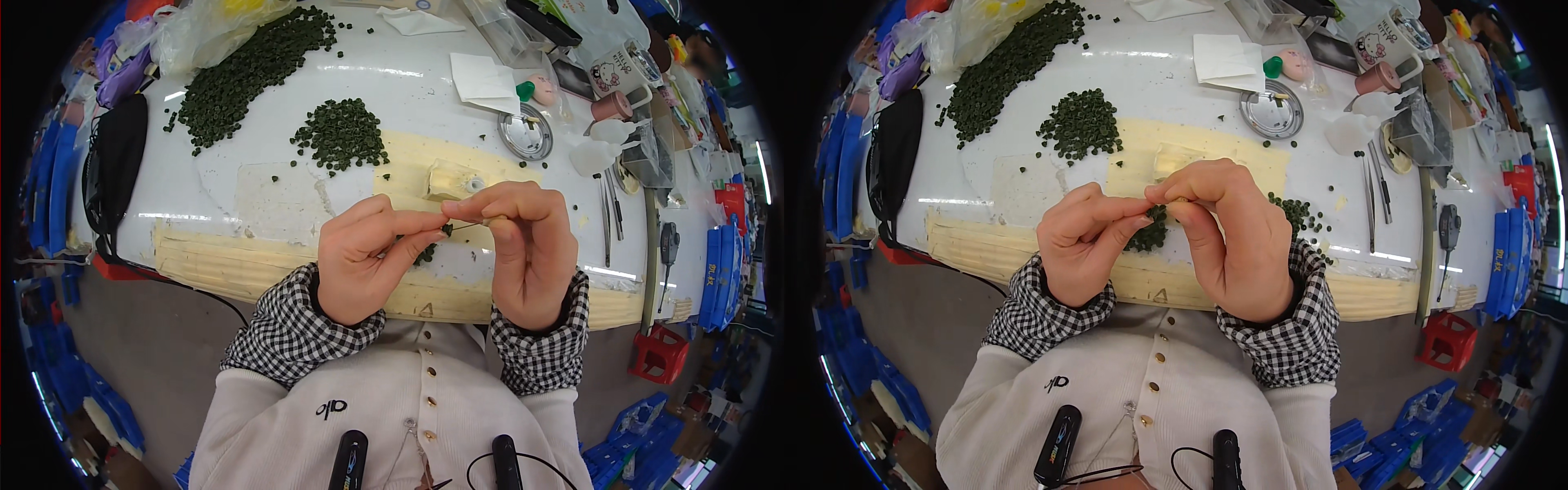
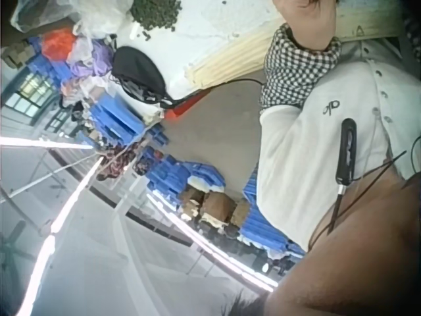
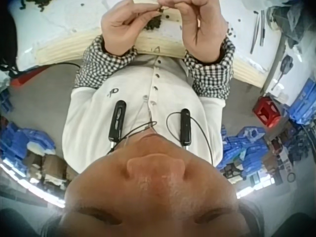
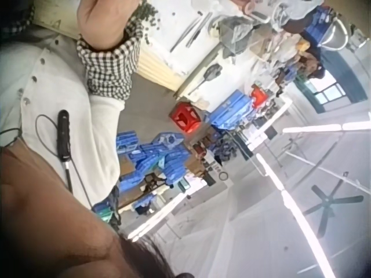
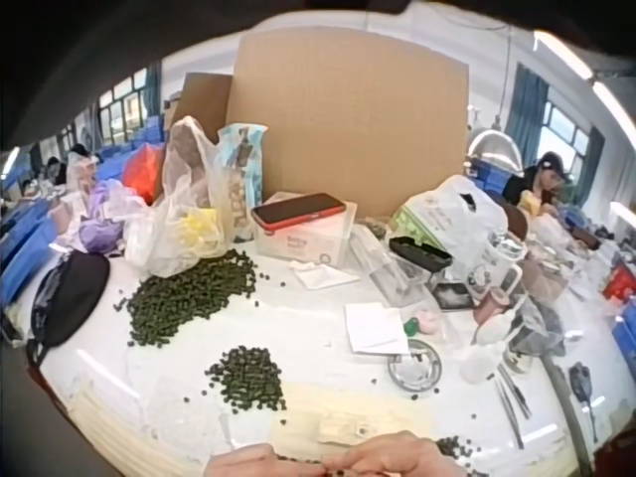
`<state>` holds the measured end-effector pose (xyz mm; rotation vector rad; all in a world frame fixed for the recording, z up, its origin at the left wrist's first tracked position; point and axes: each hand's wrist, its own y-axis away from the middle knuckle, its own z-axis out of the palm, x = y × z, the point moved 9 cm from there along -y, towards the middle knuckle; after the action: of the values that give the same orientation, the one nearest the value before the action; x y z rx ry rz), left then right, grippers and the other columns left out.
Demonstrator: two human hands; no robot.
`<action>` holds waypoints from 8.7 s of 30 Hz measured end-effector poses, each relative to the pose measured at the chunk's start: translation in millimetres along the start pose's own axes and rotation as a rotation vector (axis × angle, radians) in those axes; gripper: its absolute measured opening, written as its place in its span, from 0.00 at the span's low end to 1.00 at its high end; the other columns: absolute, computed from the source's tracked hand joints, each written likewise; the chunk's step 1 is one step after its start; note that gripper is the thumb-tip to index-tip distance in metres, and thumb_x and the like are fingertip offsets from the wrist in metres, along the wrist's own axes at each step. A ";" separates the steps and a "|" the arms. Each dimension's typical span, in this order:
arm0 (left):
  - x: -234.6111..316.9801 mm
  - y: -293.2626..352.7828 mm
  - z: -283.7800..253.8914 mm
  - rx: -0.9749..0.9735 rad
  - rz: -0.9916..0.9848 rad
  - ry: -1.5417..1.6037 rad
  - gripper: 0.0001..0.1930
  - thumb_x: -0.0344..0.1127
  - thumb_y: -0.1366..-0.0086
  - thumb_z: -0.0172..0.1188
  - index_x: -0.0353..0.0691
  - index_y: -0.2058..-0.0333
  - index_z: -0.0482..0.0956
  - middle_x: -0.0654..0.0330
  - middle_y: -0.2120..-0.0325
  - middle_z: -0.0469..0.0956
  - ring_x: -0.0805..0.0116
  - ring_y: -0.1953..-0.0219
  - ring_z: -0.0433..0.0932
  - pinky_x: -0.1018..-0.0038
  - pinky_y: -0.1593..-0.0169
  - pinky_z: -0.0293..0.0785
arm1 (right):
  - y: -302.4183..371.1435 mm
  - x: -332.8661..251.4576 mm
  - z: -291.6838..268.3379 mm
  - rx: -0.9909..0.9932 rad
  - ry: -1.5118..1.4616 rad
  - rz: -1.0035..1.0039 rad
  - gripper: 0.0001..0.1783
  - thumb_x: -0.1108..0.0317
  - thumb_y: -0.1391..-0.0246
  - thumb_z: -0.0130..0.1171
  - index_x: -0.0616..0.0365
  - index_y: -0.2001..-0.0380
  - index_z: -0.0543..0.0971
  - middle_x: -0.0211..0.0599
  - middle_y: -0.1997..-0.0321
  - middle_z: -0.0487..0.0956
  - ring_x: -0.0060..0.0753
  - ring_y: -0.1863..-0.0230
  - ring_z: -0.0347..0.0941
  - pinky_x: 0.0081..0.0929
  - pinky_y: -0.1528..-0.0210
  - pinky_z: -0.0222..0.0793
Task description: Assembling small green plastic components onto a white toy base on a workbench.
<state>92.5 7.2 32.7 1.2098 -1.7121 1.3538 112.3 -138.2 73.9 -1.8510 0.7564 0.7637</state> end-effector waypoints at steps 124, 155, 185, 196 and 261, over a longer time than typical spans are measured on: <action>22.1 12.1 -4.6 0.261 0.265 -0.333 0.13 0.19 0.52 0.68 0.35 0.65 0.83 0.64 0.86 0.69 0.79 0.85 0.62 0.81 0.82 0.57 | 32.0 11.1 21.3 -0.015 0.028 0.113 0.19 0.83 0.47 0.57 0.69 0.50 0.76 0.46 0.61 0.78 0.34 0.64 0.76 0.20 0.63 0.72; -2.8 7.3 -3.4 -0.055 -0.013 -0.359 0.05 0.22 0.46 0.63 0.33 0.69 0.81 0.60 0.85 0.69 0.72 0.83 0.63 0.76 0.79 0.58 | 47.2 36.3 -64.3 0.201 0.799 0.223 0.05 0.76 0.51 0.63 0.63 0.68 0.81 0.38 0.71 0.77 0.37 0.69 0.72 0.29 0.66 0.69; -70.9 26.3 -19.4 0.419 -0.856 1.278 0.14 0.29 0.26 0.39 0.29 0.47 0.66 0.52 0.55 0.74 0.71 0.57 0.77 0.85 0.57 0.77 | 45.1 39.0 -36.2 0.011 1.083 0.134 0.05 0.73 0.54 0.63 0.58 0.72 0.77 0.33 0.72 0.73 0.38 0.66 0.68 0.34 0.58 0.64; -46.7 20.2 9.3 -0.058 -0.710 1.236 0.22 0.34 0.26 0.39 0.28 0.38 0.57 0.67 0.69 0.66 0.81 0.68 0.63 0.87 0.67 0.64 | 43.2 3.3 -39.8 0.206 0.594 0.176 0.11 0.83 0.51 0.61 0.64 0.63 0.80 0.42 0.69 0.80 0.33 0.69 0.78 0.23 0.66 0.72; -36.3 3.7 21.3 -0.069 -0.364 0.668 0.09 0.21 0.42 0.64 0.34 0.61 0.83 0.72 0.78 0.75 0.89 0.78 0.61 0.88 0.74 0.60 | 33.8 41.5 13.9 0.062 -0.454 0.449 0.10 0.81 0.44 0.57 0.68 0.58 0.78 0.40 0.57 0.78 0.25 0.56 0.75 0.21 0.52 0.71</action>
<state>104.0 -3.3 -6.6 0.8392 -1.0052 1.2657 109.2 -144.1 19.0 -1.3845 0.8889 1.3743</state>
